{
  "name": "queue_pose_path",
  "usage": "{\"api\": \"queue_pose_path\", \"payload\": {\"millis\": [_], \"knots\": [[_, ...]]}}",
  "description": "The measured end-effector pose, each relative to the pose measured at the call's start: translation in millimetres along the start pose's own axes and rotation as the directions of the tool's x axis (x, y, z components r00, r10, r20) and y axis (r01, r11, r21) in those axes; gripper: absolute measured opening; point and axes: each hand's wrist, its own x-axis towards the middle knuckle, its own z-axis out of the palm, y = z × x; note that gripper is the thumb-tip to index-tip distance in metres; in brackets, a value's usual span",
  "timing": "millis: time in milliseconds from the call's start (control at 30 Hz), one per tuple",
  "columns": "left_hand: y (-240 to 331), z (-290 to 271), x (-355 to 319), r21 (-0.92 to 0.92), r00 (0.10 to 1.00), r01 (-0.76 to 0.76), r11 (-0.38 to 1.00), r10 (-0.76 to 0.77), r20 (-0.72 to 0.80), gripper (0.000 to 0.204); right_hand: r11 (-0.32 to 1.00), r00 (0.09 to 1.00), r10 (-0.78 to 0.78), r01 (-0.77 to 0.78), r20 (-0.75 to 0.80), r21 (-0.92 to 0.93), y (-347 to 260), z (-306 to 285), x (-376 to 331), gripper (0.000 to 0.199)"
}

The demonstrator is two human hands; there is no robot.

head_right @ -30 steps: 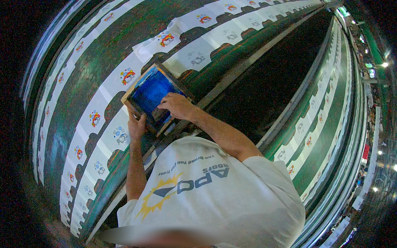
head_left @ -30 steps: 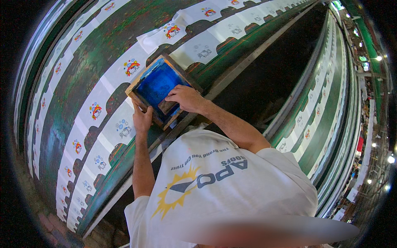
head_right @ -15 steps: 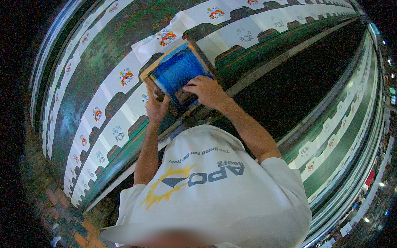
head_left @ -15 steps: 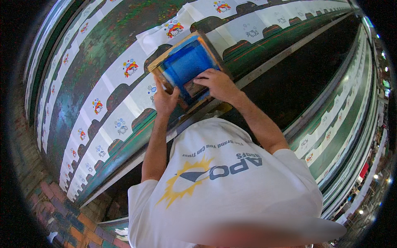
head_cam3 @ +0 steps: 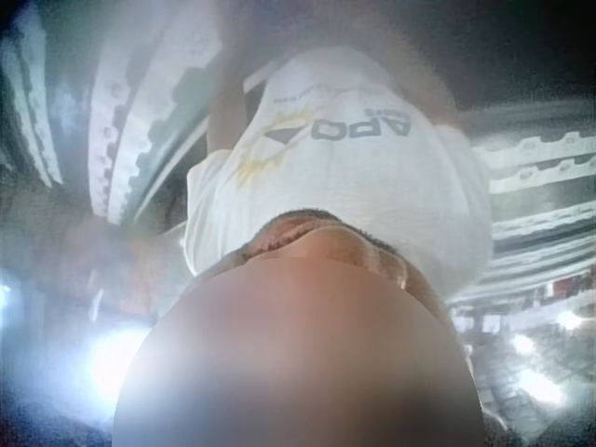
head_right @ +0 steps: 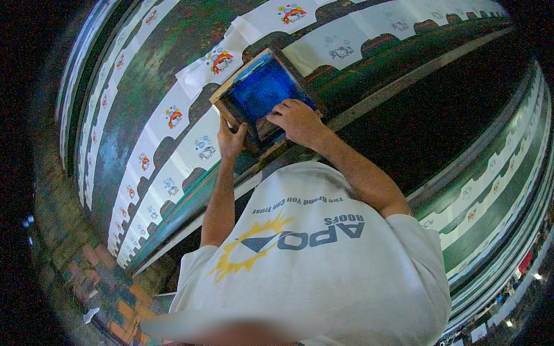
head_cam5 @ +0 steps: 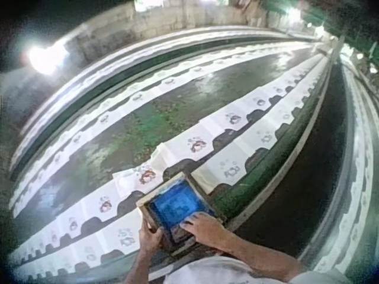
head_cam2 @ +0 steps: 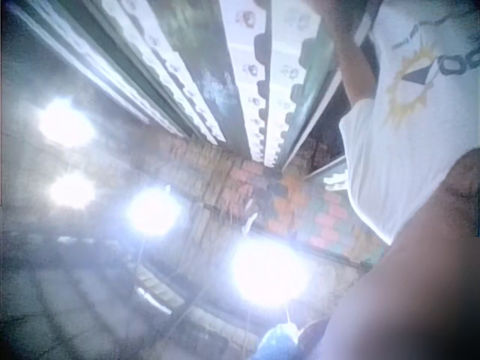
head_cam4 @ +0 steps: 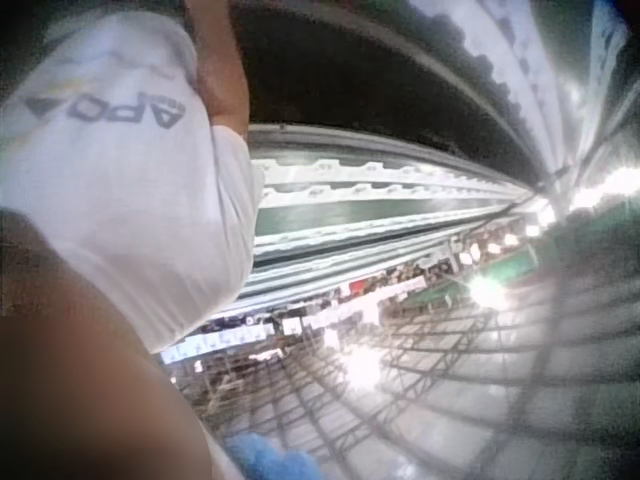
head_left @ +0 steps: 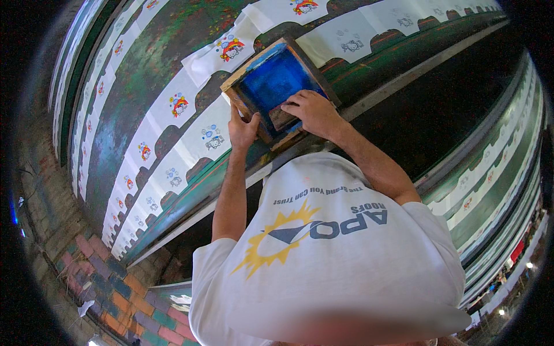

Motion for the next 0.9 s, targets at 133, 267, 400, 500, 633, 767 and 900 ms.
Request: {"api": "queue_pose_path", "payload": {"millis": [133, 267, 400, 500, 633, 767, 900], "knots": [[-3, 1, 0, -0.053, 0.997, 0.071, 0.996, -0.070, 0.033, 0.103, 1.000, 1.000, -0.005, 0.005, -0.017, 0.000, 2, -3, 0, 0.049], [-5, 3, 1, -0.046, 0.996, 0.086, 0.995, -0.084, 0.031, 0.104, 1.000, 1.000, -0.024, 0.023, -0.017, -0.005, 5, -6, 1, 0.047], [-4, 3, 4, -0.027, 0.999, 0.039, 0.999, -0.039, 0.022, 0.108, 1.000, 1.000, -0.022, 0.022, -0.001, 0.020, 5, -10, 3, 0.046], [-1, -1, 0, -0.018, 0.985, 0.154, 0.988, -0.152, 0.079, 0.109, 0.999, 0.999, -0.037, 0.037, -0.008, 0.008, 3, -14, 1, 0.044], [6, -3, 0, 0.049, 0.991, 0.111, 0.993, -0.114, 0.071, 0.110, 1.000, 1.000, -0.011, 0.011, 0.002, 0.008, 3, -12, -2, 0.045], [11, -6, 1, 0.120, 0.989, 0.121, 0.985, -0.131, 0.075, 0.114, 0.999, 0.996, -0.040, 0.041, -0.081, 0.005, 13, -3, 26, 0.046], [15, -11, 1, 0.105, 0.967, 0.197, 0.975, -0.211, 0.140, 0.113, 0.999, 0.998, -0.032, 0.031, -0.058, -0.020, 28, -8, 78, 0.044]]}}
